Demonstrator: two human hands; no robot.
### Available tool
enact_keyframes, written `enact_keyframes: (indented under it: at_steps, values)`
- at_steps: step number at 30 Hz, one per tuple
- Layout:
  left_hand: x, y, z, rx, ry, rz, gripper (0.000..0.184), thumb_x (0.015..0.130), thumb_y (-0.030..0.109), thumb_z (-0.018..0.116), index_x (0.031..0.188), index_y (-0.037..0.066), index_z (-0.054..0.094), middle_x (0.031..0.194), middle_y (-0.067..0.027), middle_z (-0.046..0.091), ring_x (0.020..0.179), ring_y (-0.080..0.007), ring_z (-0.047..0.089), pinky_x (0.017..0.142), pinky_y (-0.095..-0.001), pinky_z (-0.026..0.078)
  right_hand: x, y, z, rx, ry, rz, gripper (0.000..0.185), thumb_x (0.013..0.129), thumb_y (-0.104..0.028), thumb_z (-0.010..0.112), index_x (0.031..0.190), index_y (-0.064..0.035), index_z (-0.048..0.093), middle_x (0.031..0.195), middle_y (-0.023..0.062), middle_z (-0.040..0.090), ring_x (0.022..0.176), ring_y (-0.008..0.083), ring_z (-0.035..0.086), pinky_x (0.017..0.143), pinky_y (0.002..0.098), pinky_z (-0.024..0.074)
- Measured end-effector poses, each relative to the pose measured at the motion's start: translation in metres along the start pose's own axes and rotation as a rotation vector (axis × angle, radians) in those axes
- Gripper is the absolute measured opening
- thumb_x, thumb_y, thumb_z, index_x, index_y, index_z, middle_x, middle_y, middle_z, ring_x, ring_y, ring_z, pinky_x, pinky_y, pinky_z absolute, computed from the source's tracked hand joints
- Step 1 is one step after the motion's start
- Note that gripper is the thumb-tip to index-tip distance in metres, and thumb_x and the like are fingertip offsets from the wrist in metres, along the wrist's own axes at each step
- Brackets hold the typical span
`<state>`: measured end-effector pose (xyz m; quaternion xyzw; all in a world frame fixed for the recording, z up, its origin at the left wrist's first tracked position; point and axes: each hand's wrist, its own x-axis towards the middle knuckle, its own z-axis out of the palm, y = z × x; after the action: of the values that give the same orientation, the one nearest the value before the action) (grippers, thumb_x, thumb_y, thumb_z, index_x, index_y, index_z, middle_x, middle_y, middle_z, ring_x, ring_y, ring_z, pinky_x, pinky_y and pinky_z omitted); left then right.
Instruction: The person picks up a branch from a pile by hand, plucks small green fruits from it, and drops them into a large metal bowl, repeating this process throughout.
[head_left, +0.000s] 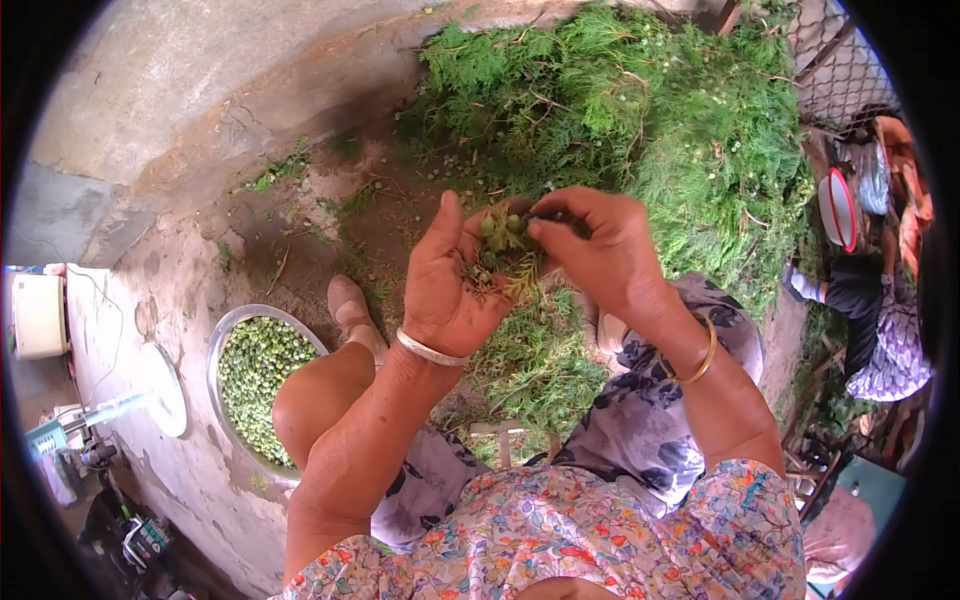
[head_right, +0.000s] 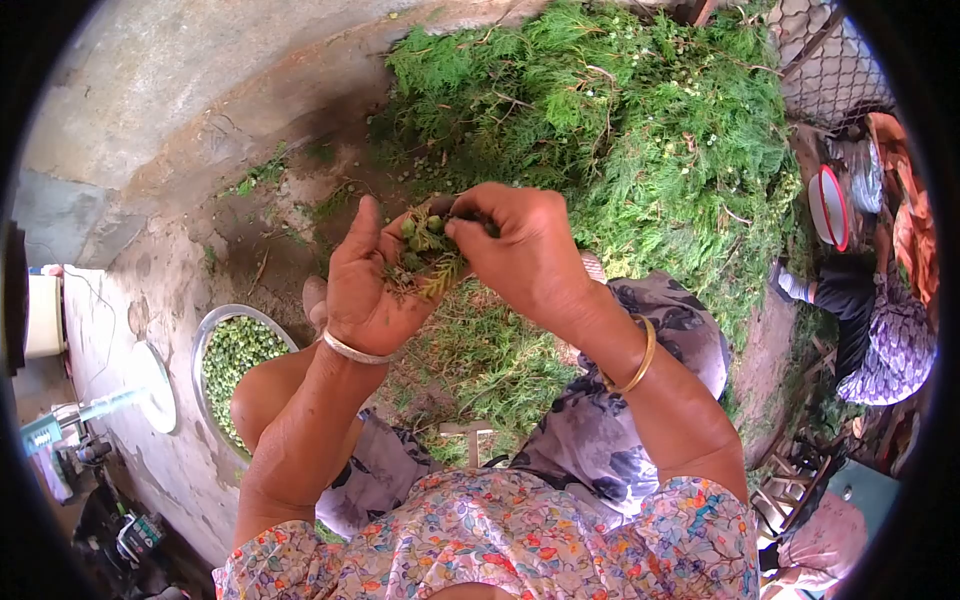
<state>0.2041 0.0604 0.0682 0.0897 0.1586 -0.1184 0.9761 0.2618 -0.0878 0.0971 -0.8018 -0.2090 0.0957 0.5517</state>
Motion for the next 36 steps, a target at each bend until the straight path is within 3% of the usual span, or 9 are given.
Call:
enact_keyframes:
  at_steps: [1,3,7,10,13,18,21,30,36]
  values:
    - [-0.001,0.002,0.0,-0.009,-0.059,-0.008,0.063,0.095,0.049,0.037,0.118,-0.009,0.047,0.113,-0.0222,0.057,0.106,-0.0328,0.057,0.095,-0.0468,0.045,0.001,-0.005,-0.003,0.0,0.0,0.0,0.01,0.078,-0.006,0.066,0.084,0.0017,0.065,0.066,0.0106,0.064,0.056,0.0088,0.058,0.05,0.0266,0.0461]
    - [-0.001,0.004,-0.001,-0.019,-0.119,-0.016,0.064,0.095,0.049,0.038,0.12,-0.01,0.046,0.118,-0.024,0.054,0.112,-0.0344,0.053,0.101,-0.0496,0.04,0.006,-0.019,-0.015,0.331,-0.097,0.313,0.01,0.081,-0.006,0.064,0.084,0.003,0.065,0.068,0.0068,0.065,0.058,0.0086,0.059,0.051,0.0256,0.0472]
    - [-0.003,0.004,0.003,-0.004,-0.077,0.011,0.062,0.095,0.048,0.038,0.118,-0.009,0.047,0.114,-0.0222,0.056,0.108,-0.0322,0.056,0.097,-0.0483,0.044,0.005,-0.018,-0.012,0.391,-0.058,0.328,0.011,0.082,-0.006,0.063,0.084,0.004,0.064,0.069,0.0042,0.064,0.059,0.0081,0.059,0.05,0.0239,0.047]
    - [-0.002,0.003,0.003,0.004,-0.063,0.001,0.059,0.096,0.047,0.037,0.114,-0.008,0.05,0.109,-0.0201,0.059,0.103,-0.0296,0.059,0.094,-0.0473,0.047,0.0,-0.01,0.0,0.225,-0.025,0.127,0.01,0.082,-0.006,0.064,0.084,0.004,0.064,0.067,0.0038,0.064,0.058,0.0076,0.059,0.049,0.0233,0.0457]
    - [0.0,0.002,-0.003,0.001,-0.055,-0.003,0.055,0.096,0.044,0.039,0.112,-0.008,0.051,0.107,-0.0194,0.06,0.1,-0.0294,0.06,0.093,-0.0478,0.047,0.001,0.001,-0.002,-0.23,-0.105,-0.16,0.012,0.082,-0.007,0.064,0.085,0.0038,0.064,0.065,0.0021,0.062,0.057,0.0065,0.057,0.047,0.0221,0.0437]
    - [-0.002,0.002,0.001,0.006,0.025,-0.01,0.041,0.095,0.031,0.048,0.108,-0.007,0.053,0.102,-0.0178,0.062,0.093,-0.0287,0.063,0.087,-0.045,0.052,0.009,-0.008,-0.014,0.368,-0.088,0.329,0.013,0.081,-0.009,0.066,0.083,0.0036,0.064,0.062,0.002,0.06,0.052,0.0052,0.052,0.045,0.0213,0.0413]
    - [0.001,0.004,-0.011,0.113,0.005,-0.045,0.037,0.096,0.026,0.047,0.111,-0.008,0.053,0.108,-0.02,0.06,0.099,-0.0305,0.061,0.09,-0.0452,0.052,0.01,-0.006,-0.014,0.405,-0.082,0.407,0.012,0.081,-0.008,0.065,0.082,0.0038,0.064,0.063,0.0023,0.061,0.053,0.0053,0.054,0.045,0.0213,0.042]
    - [0.001,-0.001,-0.011,0.138,0.027,-0.036,0.029,0.094,0.022,0.05,0.104,-0.005,0.054,0.102,-0.0167,0.062,0.094,-0.0274,0.063,0.086,-0.0431,0.055,0.0,0.008,-0.002,-0.118,-0.174,-0.074,0.013,0.077,-0.003,0.063,0.088,0.0037,0.063,0.068,0.0159,0.063,0.056,0.0189,0.063,0.053,0.0314,0.0494]
    - [-0.003,0.0,-0.004,0.186,0.124,-0.016,0.026,0.094,0.018,0.05,0.1,-0.006,0.056,0.096,-0.0153,0.063,0.085,-0.0239,0.065,0.078,-0.0401,0.058,0.002,-0.002,-0.012,-0.119,-0.296,0.035,0.012,0.076,-0.003,0.06,0.086,0.0047,0.063,0.069,0.0177,0.063,0.059,0.0206,0.064,0.055,0.0324,0.0499]
